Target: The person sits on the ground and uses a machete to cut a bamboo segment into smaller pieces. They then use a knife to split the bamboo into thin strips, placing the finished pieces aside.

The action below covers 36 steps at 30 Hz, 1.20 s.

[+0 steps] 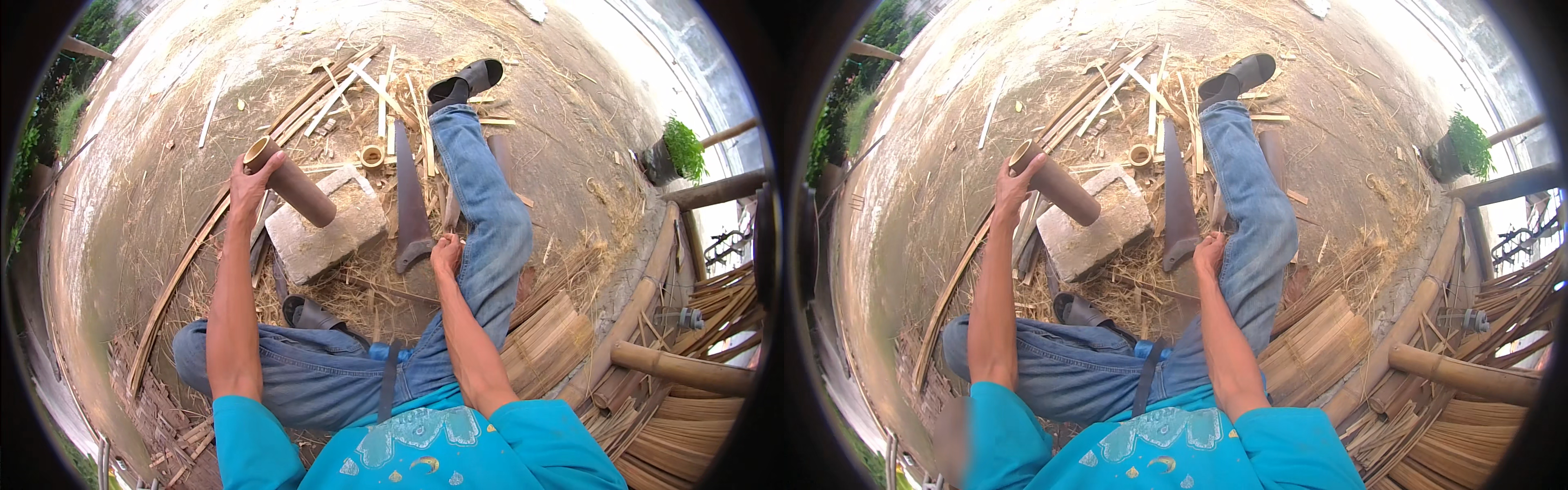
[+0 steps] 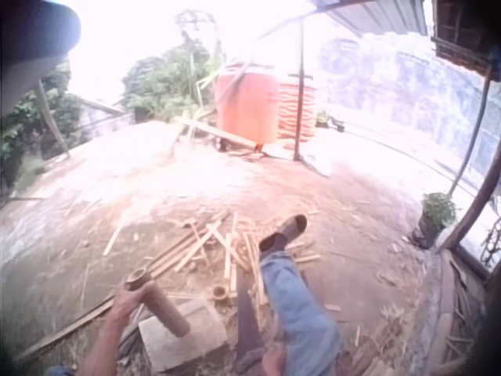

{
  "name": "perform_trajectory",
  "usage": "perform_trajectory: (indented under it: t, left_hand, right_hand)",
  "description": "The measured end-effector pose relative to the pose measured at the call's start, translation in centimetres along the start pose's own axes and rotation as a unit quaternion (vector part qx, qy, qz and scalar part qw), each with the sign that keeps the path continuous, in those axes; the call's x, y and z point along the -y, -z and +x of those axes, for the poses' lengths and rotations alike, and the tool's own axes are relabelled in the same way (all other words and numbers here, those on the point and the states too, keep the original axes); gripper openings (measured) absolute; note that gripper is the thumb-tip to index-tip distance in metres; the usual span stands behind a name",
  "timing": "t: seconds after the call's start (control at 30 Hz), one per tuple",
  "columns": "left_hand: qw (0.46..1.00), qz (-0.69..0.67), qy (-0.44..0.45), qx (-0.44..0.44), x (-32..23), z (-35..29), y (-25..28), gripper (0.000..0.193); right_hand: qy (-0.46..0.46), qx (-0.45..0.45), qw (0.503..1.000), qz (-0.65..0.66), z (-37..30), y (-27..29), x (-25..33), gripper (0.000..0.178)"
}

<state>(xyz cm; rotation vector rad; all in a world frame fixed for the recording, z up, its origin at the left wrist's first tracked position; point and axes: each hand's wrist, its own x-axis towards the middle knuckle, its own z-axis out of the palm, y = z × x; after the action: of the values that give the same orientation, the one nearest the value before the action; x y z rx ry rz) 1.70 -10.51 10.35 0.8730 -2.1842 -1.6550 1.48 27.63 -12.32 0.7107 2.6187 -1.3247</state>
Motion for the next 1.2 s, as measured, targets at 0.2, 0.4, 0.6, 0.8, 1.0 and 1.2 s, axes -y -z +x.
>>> perform_trajectory:
  t: [0.2,0.4,0.6,0.8,1.0,1.2]
  left_hand:
    - [1.0,0.007,0.005,0.019,1.3,-0.3,0.2,0.097]
    - [0.997,0.001,0.003,0.074,2.1,-0.1,0.0,0.112]
    - [0.997,0.014,-0.02,0.067,2.1,-0.8,-0.3,0.107]
    - [0.997,0.073,-0.018,0.037,2.3,-2.0,0.7,0.115]
    - [0.994,0.102,-0.02,0.037,3.1,-1.8,0.3,0.122]
    - [0.99,0.095,-0.082,0.062,2.0,-0.1,-1.8,0.119]
  right_hand:
    - [0.064,-0.019,0.985,-0.158,-1.4,-1.1,-0.6,0.037]
    - [0.002,-0.04,0.994,-0.098,0.8,-1.9,-1.6,0.041]
    - [0.004,-0.048,0.993,-0.108,0.3,-1.6,-1.4,0.031]
    - [0.093,-0.104,0.985,-0.097,0.3,-4.6,-4.4,0.006]
    - [-0.039,0.04,0.994,0.094,0.0,-5.6,-4.8,0.011]
    - [0.085,0.071,0.993,0.033,-0.6,-4.1,-3.5,0.043]
